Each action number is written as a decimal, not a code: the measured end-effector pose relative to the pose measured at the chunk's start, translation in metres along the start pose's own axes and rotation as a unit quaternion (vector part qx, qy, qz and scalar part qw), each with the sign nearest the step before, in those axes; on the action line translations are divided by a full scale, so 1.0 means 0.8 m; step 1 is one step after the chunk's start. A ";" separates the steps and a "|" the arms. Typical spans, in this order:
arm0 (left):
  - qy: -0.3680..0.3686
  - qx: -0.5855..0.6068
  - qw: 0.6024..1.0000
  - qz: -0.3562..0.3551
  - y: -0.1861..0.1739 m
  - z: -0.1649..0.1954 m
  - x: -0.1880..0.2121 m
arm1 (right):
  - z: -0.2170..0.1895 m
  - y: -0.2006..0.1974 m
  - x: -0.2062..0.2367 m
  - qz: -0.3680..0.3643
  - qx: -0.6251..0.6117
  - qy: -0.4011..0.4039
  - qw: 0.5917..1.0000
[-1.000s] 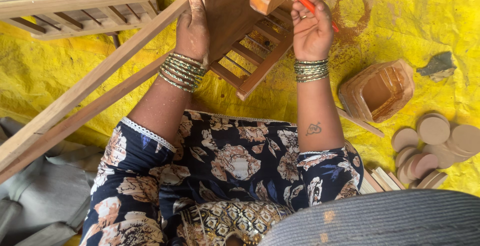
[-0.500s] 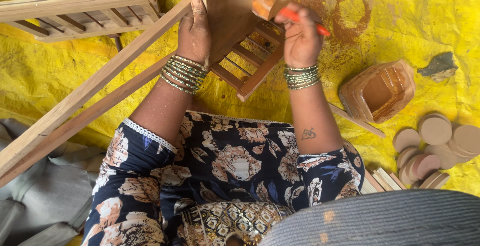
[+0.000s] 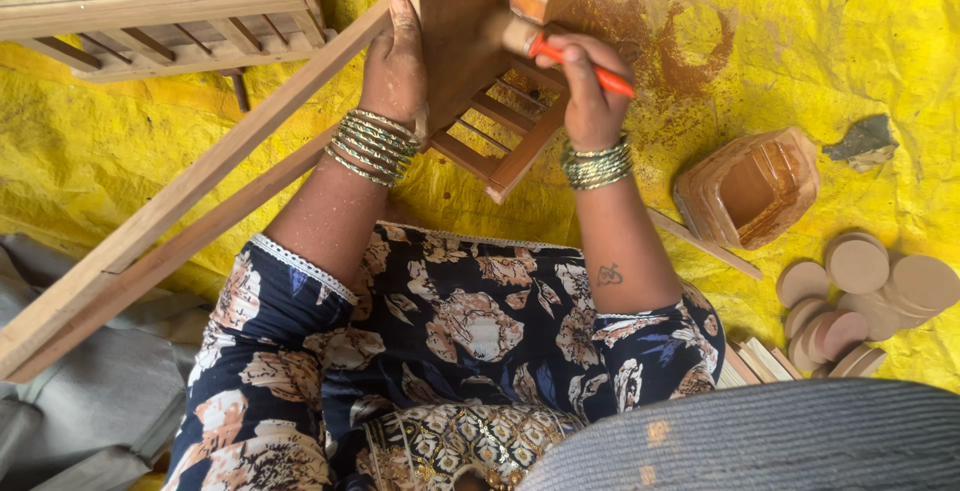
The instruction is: The person sits on the ground holding a small wooden chair, brushing a brown stain or varnish onto its surfaces with a paintbrush. They rotate and reposition the chair to coat the seat, rails, and legs, dipping the brush into a container of stain between passes.
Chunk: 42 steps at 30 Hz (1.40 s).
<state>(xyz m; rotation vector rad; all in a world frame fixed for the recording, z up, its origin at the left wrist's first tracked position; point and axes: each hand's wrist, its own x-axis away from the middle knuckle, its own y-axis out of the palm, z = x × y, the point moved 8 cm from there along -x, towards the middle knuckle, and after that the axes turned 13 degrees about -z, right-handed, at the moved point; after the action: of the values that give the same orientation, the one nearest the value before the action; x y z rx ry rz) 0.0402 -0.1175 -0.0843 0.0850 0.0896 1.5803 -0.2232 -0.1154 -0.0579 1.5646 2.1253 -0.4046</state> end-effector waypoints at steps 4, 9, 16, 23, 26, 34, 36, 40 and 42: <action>-0.021 0.075 0.997 -0.009 0.012 0.005 0.004 | -0.011 0.023 0.006 0.020 -0.054 -0.054 0.997; -0.116 -0.012 0.993 -0.017 0.004 0.002 0.006 | -0.012 0.043 0.027 -0.070 0.045 0.103 0.991; -0.041 0.045 0.998 -0.001 0.002 0.024 -0.002 | -0.097 0.076 0.024 -0.127 0.159 0.017 0.979; 0.006 0.350 0.920 -0.179 0.059 0.058 0.012 | -0.165 0.134 0.024 -0.119 0.402 -0.095 0.903; 0.028 0.381 0.895 -0.232 0.072 0.073 0.012 | -0.158 0.120 0.025 -0.103 0.466 0.001 0.879; -0.010 0.132 0.975 -0.179 0.072 0.060 0.015 | -0.155 0.030 0.121 -0.023 0.350 0.102 0.931; 0.007 0.078 0.979 -0.190 0.079 0.064 0.021 | -0.137 -0.005 0.157 0.058 0.186 0.115 0.974; 0.032 -0.022 0.980 -0.193 0.097 0.074 0.034 | -0.113 -0.087 0.216 0.291 0.144 0.119 0.938; 0.028 -0.001 0.980 -0.196 0.101 0.077 0.040 | -0.117 -0.103 0.224 0.349 0.160 0.053 0.922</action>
<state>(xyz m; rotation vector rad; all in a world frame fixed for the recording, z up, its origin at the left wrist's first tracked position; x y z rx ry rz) -0.0333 -0.0862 -0.0144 0.0191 0.1398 1.1882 -0.3628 0.0514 -0.0766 2.4363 1.4590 -0.4289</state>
